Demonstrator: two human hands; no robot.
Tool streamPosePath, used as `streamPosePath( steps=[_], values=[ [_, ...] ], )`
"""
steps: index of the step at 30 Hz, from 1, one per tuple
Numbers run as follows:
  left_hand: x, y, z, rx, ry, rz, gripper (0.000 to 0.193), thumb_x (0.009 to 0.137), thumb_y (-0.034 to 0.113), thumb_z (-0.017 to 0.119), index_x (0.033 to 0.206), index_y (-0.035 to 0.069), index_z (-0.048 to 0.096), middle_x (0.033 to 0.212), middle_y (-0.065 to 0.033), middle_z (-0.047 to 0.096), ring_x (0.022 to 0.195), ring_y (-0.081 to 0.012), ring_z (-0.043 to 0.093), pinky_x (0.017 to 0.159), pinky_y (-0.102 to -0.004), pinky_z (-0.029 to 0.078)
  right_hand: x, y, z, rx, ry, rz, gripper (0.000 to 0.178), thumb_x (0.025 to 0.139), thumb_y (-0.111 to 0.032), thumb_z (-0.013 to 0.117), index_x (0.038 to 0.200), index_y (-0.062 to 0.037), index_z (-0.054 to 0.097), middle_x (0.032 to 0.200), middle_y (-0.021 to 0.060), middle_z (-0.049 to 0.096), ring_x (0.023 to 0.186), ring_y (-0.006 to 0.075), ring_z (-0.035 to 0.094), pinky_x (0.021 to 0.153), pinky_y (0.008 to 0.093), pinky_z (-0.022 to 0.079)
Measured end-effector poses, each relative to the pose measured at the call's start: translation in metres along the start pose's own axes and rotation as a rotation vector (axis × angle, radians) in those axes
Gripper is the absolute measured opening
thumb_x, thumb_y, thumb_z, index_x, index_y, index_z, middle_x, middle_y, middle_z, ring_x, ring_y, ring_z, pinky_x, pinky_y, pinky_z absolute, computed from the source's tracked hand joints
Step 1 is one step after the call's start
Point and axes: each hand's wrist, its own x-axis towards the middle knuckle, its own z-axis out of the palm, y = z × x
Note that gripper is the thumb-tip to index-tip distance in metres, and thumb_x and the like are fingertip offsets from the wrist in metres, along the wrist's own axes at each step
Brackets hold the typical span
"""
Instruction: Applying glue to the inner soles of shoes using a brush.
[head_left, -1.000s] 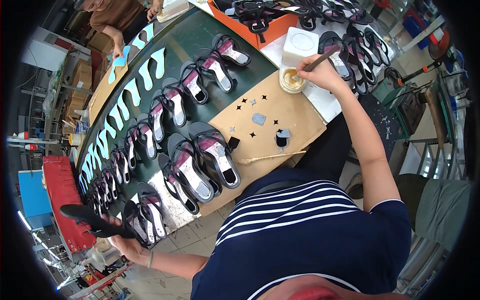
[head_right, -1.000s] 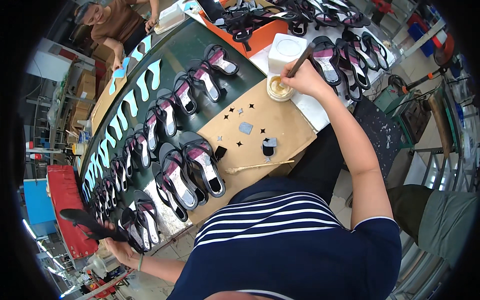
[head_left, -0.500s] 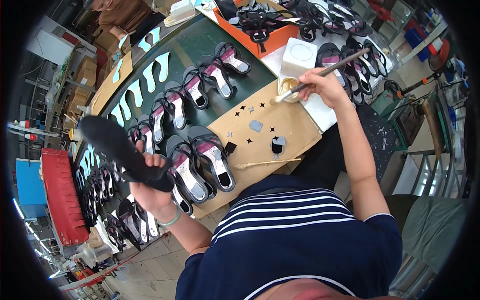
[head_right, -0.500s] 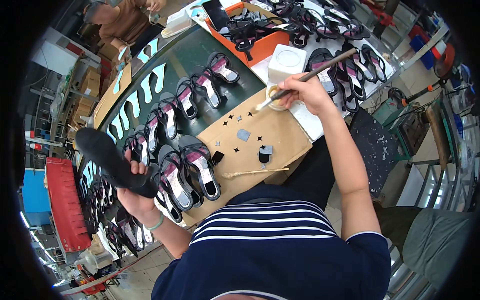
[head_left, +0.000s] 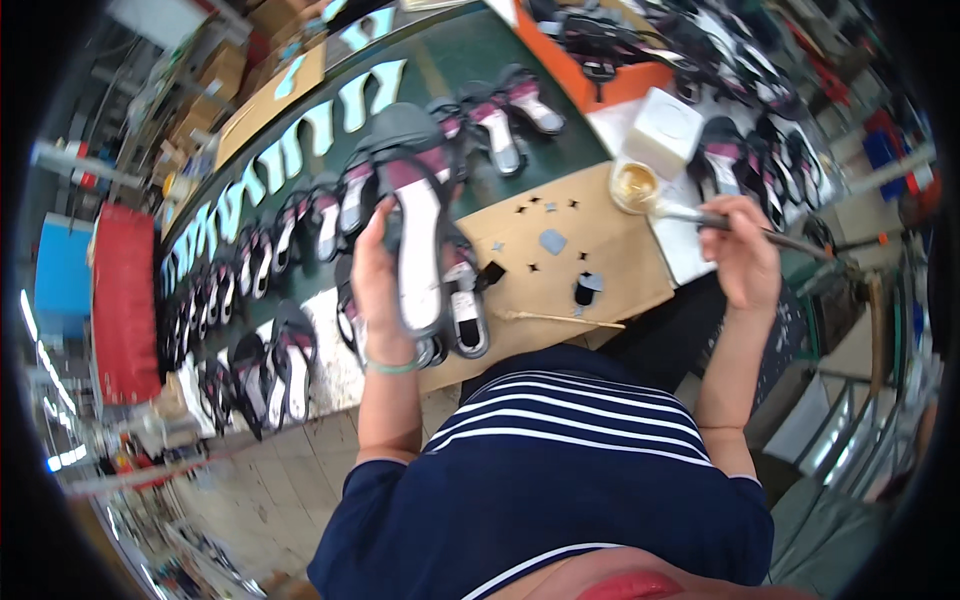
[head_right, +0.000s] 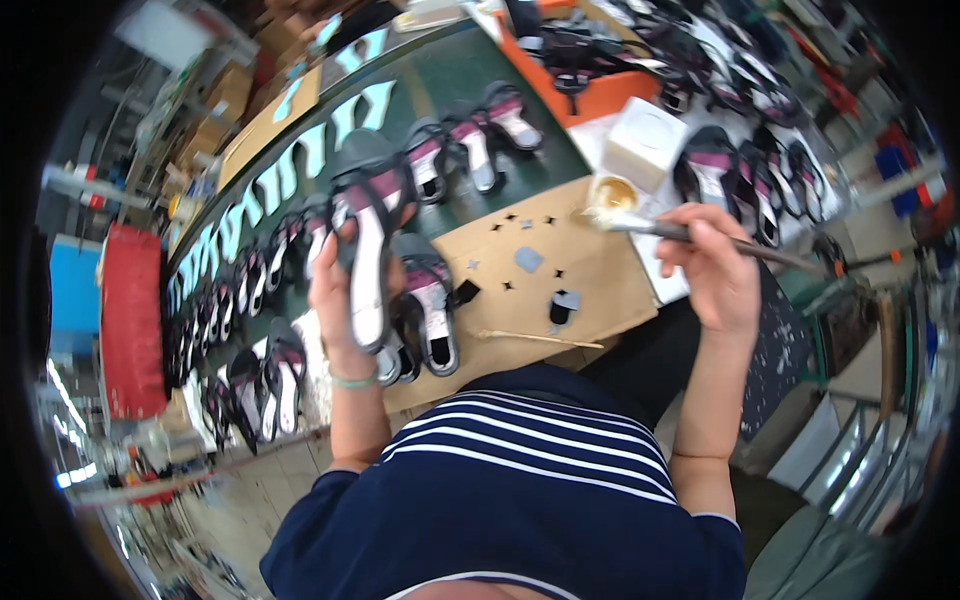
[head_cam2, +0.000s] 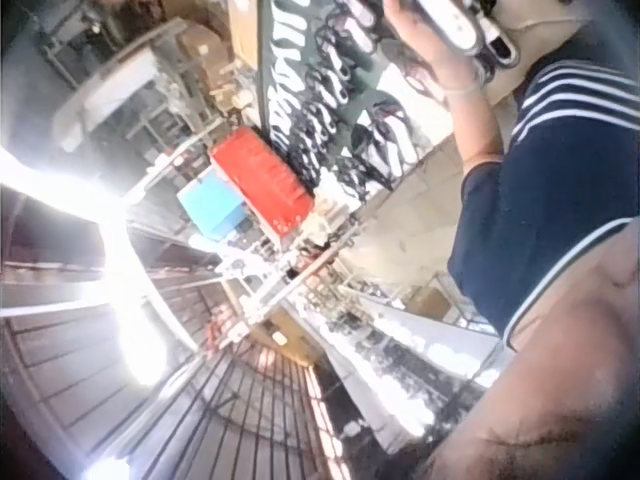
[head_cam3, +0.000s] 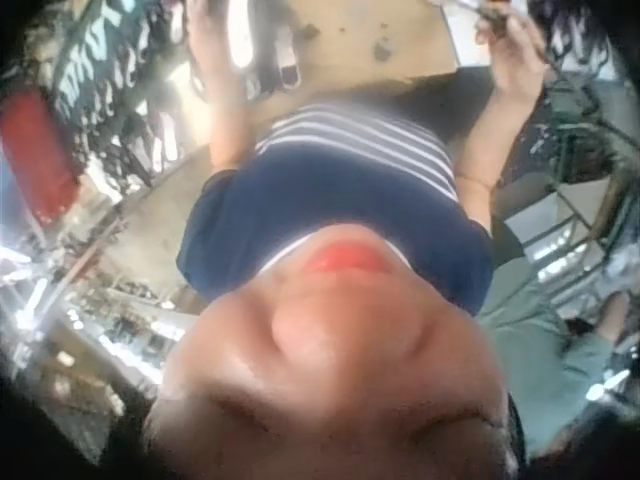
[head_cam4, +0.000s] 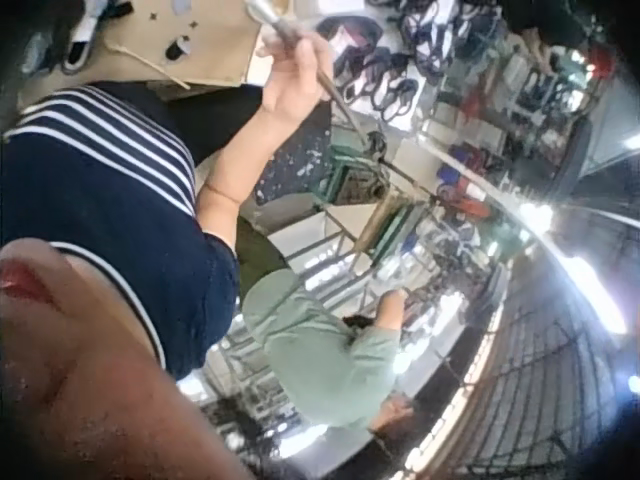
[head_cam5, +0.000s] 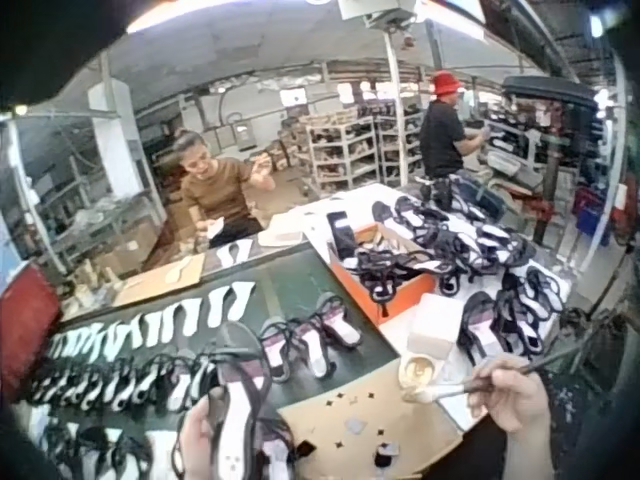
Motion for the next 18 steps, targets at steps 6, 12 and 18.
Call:
streamPosePath(
  steps=[6,12,18],
  values=[
    [0.033,-0.017,-0.003,-0.098,-0.047,0.247,0.05,0.099,0.048,0.03,0.13,0.012,0.047,0.113,-0.0204,0.062,0.077,-0.0274,0.066,0.069,-0.039,0.056,0.028,-0.016,0.085,-0.04,-0.34,-0.223,0.038,0.088,-0.018,0.053,0.113,0.0108,0.054,0.115,0.0276,0.052,0.09,0.033,0.067,0.078,0.0392,0.059],
    [0.03,-0.02,-0.006,0.122,0.132,0.353,0.09,0.089,0.008,0.043,0.147,0.018,-0.025,0.102,-0.0088,0.059,0.085,-0.0176,0.063,0.074,-0.0319,0.055,0.042,0.006,0.164,-0.413,-0.457,-0.42,0.02,0.086,0.003,0.056,0.104,0.01,0.062,0.103,0.0187,0.061,0.086,0.0228,0.067,0.075,0.0302,0.057],
    [0.025,-0.026,-0.004,0.103,-0.014,0.444,0.042,0.098,0.027,0.034,0.136,0.008,0.032,0.113,-0.0092,0.055,0.096,-0.0163,0.059,0.084,-0.0302,0.051,0.059,0.036,0.185,-0.784,-0.537,-0.532,0.02,0.079,0.005,0.063,0.099,0.0046,0.066,0.098,0.0141,0.066,0.081,0.0209,0.067,0.072,0.029,0.053]
  ],
)
